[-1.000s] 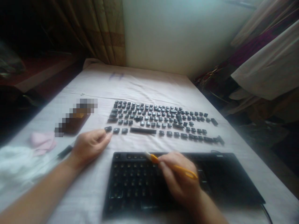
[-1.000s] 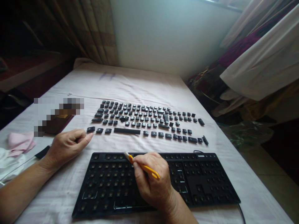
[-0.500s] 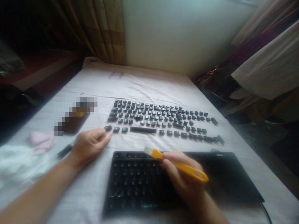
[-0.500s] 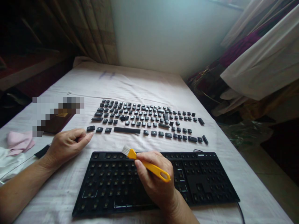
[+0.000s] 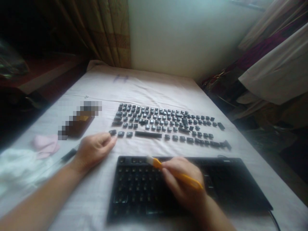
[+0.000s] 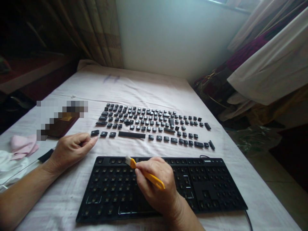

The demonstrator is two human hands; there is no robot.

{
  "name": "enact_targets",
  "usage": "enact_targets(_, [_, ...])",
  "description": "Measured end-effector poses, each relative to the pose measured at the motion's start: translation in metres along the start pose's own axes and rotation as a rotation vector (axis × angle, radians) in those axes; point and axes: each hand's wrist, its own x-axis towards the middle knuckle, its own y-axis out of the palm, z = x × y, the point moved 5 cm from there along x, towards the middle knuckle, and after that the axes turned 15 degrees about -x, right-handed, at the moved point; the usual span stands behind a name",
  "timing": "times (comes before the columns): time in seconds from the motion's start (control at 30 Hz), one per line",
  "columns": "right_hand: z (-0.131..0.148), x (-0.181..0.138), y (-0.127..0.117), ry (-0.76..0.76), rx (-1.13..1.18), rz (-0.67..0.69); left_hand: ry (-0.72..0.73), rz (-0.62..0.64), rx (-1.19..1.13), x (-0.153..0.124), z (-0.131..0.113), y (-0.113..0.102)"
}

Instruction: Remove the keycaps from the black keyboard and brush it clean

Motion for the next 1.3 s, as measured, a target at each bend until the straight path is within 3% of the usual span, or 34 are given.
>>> enact_targets(0.2, [-0.0015, -0.0016, 0.0045, 0.023, 0.039, 0.049, -0.027, 0.003, 0.004, -0.0004, 0.0021, 0.0005])
enact_targets(0.43, [-0.003, -0.003, -0.0038, 0.048, 0.063, -0.033, -0.025, 0.006, 0.008, -0.0011, 0.0056, 0.0008])
enact_targets(0.77, [0.0, -0.0001, 0.0045, 0.002, 0.061, 0.042, -0.015, 0.009, 0.012, -0.0017, 0.0045, 0.0003])
enact_targets(1.0, [0.0002, -0.0001, -0.0042, 0.031, 0.07, -0.023, 0.004, 0.012, 0.021, -0.001, 0.0019, -0.0001])
enact_targets(1.3, [0.0005, -0.0002, 0.0043, 0.019, 0.04, 0.043, -0.009, 0.012, 0.014, -0.0003, 0.001, 0.0003])
